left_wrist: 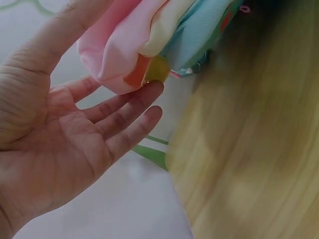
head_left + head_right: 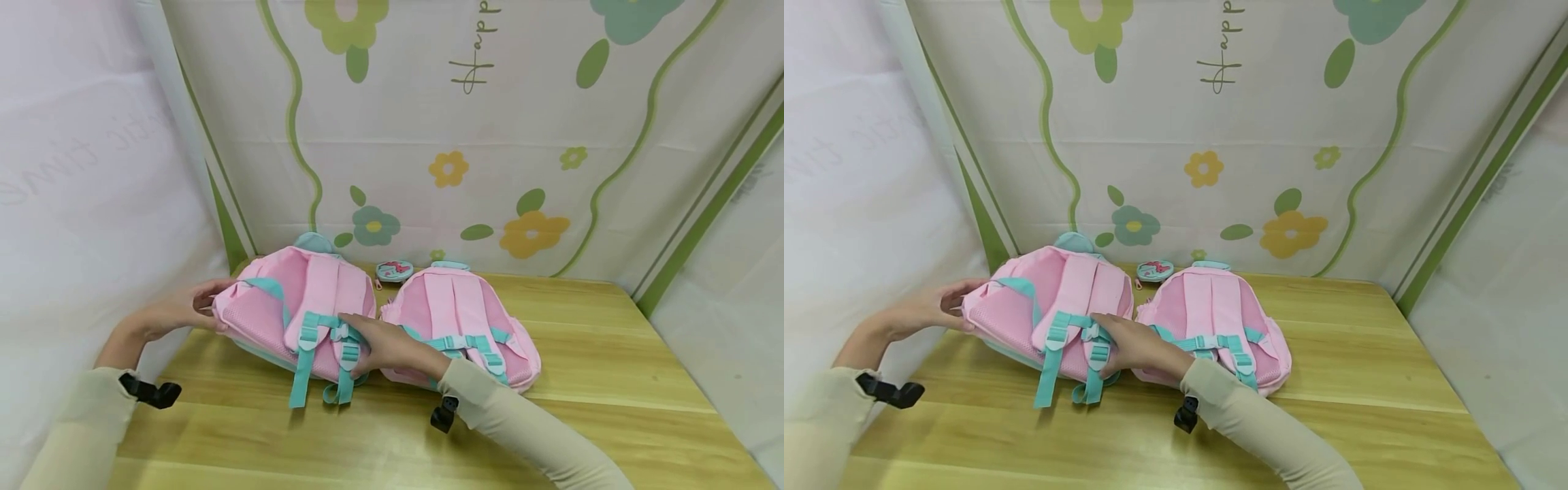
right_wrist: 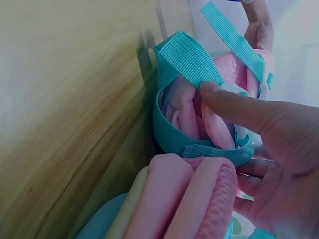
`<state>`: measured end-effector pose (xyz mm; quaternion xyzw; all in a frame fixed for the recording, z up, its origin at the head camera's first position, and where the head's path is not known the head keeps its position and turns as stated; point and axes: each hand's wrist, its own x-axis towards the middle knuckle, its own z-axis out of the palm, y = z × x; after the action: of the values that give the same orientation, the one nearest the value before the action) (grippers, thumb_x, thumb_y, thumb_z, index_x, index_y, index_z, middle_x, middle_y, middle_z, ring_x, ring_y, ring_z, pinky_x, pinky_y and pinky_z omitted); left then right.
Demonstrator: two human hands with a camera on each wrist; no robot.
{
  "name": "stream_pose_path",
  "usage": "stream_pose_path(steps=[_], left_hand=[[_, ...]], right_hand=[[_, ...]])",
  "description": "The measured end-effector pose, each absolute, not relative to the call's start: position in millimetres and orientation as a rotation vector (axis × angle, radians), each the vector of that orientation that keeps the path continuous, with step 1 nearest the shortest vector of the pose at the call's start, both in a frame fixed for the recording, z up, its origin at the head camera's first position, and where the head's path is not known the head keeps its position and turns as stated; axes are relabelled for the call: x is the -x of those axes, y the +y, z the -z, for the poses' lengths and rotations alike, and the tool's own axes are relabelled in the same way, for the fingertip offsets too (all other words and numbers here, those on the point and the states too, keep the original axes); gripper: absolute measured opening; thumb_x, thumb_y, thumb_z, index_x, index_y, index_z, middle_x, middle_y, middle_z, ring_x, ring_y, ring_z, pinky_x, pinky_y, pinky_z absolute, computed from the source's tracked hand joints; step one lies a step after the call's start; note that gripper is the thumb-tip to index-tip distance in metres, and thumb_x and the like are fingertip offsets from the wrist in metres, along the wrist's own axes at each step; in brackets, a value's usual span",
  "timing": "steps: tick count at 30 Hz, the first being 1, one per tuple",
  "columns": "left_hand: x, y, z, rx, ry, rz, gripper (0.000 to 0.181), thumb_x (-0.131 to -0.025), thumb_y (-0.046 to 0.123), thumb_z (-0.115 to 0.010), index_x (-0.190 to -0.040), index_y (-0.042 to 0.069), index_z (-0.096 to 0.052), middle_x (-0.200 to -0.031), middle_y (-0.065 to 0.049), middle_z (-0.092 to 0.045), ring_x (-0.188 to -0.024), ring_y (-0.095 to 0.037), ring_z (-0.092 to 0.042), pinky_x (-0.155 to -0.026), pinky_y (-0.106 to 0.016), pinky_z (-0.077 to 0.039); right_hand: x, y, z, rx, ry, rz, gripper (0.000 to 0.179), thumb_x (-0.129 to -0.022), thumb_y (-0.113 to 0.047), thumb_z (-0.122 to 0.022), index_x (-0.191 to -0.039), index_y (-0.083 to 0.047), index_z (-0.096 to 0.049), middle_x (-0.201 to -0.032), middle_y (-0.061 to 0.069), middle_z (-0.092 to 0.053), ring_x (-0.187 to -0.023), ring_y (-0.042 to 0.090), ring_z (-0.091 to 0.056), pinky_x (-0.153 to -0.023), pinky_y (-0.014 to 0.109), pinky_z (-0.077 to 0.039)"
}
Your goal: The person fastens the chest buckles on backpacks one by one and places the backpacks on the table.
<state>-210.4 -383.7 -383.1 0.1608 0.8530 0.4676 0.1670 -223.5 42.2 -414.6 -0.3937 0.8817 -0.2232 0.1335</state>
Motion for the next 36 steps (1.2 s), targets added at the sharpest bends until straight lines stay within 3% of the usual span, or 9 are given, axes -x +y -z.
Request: stream_pose_path(steps=[4, 11, 17, 23, 27, 31, 36], left_hand=[[210.9, -386.8, 388.4, -0.427, 2.405, -1.328, 0.084, -0.090, 0.009, -0.073, -0.160, 0.007, -0.024, -0.144, 0.007, -0.046, -0.118, 0.009, -0.053, -0.091, -0.028, -0.052], [211.2, -388.7, 391.5, -0.442, 2.348, -1.317, 0.088, -0.091, 0.009, -0.072, -0.160, 0.002, -0.019, -0.161, -0.027, -0.025, -0.118, 0.015, -0.048, -0.092, -0.023, -0.051], [210.9, -391.8, 395.9, -0.434, 2.315, -1.290, 0.089, -0.092, 0.008, -0.072, -0.160, -0.003, -0.015, -0.163, -0.033, -0.016, -0.115, 0.015, -0.050, -0.092, -0.020, -0.050], [210.6, -394.4, 399.4, -0.417, 2.308, -1.244, 0.091, -0.091, 0.010, -0.073, -0.160, -0.003, -0.016, -0.162, -0.033, -0.019, -0.115, 0.017, -0.048, -0.092, -0.023, -0.050], [211.1, -395.0, 403.8, -0.423, 2.303, -1.213, 0.092, -0.089, 0.012, -0.074, -0.161, 0.000, -0.018, -0.158, -0.031, -0.026, -0.121, 0.003, -0.050, -0.094, -0.033, -0.051], [212.3, -394.7, 409.3, -0.433, 2.286, -1.210, 0.092, -0.087, 0.011, -0.074, -0.161, 0.001, -0.019, -0.155, -0.030, -0.030, -0.128, -0.020, -0.050, -0.095, -0.042, -0.049], [213.3, -394.7, 414.3, -0.428, 2.297, -1.199, 0.094, -0.086, 0.012, -0.075, -0.160, 0.000, -0.019, -0.153, -0.031, -0.033, -0.132, -0.033, -0.047, -0.096, -0.045, -0.047]], right_hand=[[223.7, 41.2, 414.9, 1.147, 2.556, 0.646, 0.106, -0.080, -0.035, -0.088, -0.163, -0.019, -0.024, -0.166, 0.002, -0.034, -0.150, 0.020, -0.037, -0.116, 0.044, -0.042], [223.8, 40.1, 415.4, 1.147, 2.569, 0.633, 0.107, -0.079, -0.037, -0.089, -0.163, -0.017, -0.025, -0.167, 0.003, -0.032, -0.152, 0.021, -0.035, -0.117, 0.043, -0.040], [223.8, 39.5, 417.9, 1.131, 2.578, 0.629, 0.106, -0.080, -0.040, -0.087, -0.163, -0.016, -0.025, -0.168, 0.003, -0.030, -0.153, 0.020, -0.033, -0.119, 0.042, -0.039], [222.7, 39.6, 417.8, 1.106, 2.576, 0.641, 0.106, -0.080, -0.041, -0.087, -0.162, -0.013, -0.026, -0.168, 0.005, -0.029, -0.154, 0.020, -0.030, -0.122, 0.041, -0.034], [222.1, 39.6, 418.8, 1.101, 2.574, 0.638, 0.106, -0.080, -0.041, -0.087, -0.162, -0.013, -0.027, -0.168, 0.005, -0.028, -0.155, 0.020, -0.029, -0.122, 0.041, -0.033], [221.6, 38.9, 419.2, 1.104, 2.566, 0.641, 0.105, -0.080, -0.042, -0.087, -0.161, -0.013, -0.028, -0.168, 0.005, -0.029, -0.154, 0.020, -0.029, -0.122, 0.041, -0.033], [221.2, 38.0, 418.7, 1.094, 2.558, 0.640, 0.105, -0.080, -0.044, -0.087, -0.162, -0.014, -0.028, -0.168, 0.004, -0.029, -0.154, 0.019, -0.030, -0.122, 0.040, -0.034]])
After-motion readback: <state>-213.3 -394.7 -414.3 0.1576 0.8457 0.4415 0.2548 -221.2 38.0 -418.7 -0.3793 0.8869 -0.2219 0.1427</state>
